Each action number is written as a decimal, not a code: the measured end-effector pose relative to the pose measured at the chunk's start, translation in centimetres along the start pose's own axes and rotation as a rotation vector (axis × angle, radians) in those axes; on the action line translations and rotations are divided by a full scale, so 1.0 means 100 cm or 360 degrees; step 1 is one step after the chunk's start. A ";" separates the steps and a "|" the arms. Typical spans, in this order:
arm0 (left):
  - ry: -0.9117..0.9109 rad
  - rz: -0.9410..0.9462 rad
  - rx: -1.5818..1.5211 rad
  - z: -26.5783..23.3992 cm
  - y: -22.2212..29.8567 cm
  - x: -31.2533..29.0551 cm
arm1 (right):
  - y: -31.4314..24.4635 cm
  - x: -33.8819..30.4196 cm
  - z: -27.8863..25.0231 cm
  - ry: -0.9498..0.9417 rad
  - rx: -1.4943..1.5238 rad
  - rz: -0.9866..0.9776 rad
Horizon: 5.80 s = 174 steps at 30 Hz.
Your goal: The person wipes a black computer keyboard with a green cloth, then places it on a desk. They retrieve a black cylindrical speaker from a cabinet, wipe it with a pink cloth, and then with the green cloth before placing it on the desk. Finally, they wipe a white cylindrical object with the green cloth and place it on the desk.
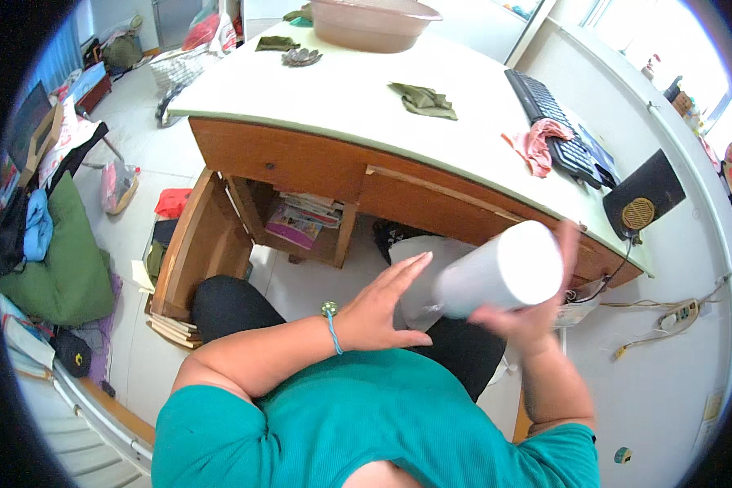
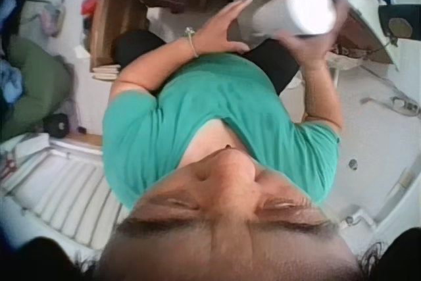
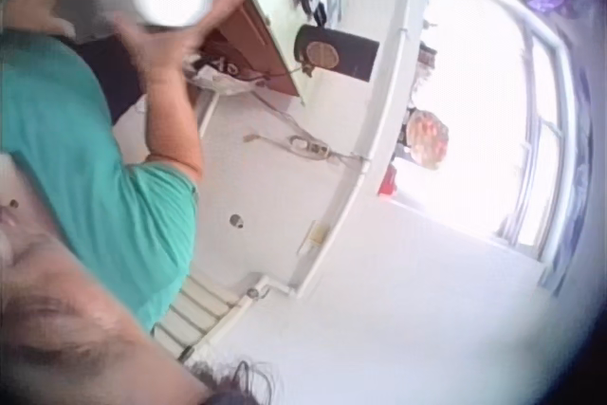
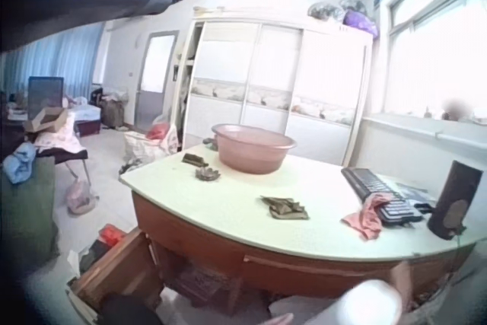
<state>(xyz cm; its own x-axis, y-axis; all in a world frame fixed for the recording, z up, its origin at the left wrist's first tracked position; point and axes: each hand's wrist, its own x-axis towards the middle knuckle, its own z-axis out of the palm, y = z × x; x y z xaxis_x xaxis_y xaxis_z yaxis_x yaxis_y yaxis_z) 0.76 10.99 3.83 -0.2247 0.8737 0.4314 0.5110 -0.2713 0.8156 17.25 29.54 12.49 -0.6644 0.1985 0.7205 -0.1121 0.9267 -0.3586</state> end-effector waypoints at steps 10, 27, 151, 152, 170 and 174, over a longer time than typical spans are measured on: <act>0.0078 -0.0206 -0.0295 0.018 -0.017 -0.011 | 0.113 0.108 -0.006 0.0044 -0.0826 0.0366; 0.0030 -0.0245 -0.0109 0.020 -0.015 -0.022 | -0.029 0.023 0.028 -0.0729 0.0410 0.0161; 0.0332 -0.0155 0.0639 0.037 0.013 -0.007 | -0.034 -0.064 0.033 0.0246 0.0339 0.0153; 0.0327 -0.0174 0.0624 0.037 0.014 -0.007 | -0.033 -0.065 0.033 0.0230 0.0356 0.0152; -0.0004 -0.0323 0.0563 0.031 -0.002 -0.013 | -0.029 -0.084 0.024 0.0061 0.0057 0.0095; -0.0194 -0.0368 0.0366 0.031 0.002 -0.018 | -0.022 -0.073 0.022 -0.0142 0.0332 0.0073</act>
<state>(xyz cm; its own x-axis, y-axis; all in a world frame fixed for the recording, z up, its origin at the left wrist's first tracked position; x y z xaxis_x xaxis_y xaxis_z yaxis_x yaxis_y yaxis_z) 3.80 10.60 1.99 -0.2626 0.9471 0.1847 0.6347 0.0254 0.7724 20.71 25.34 6.74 -0.7339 0.2016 0.6486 -0.2243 0.8294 -0.5116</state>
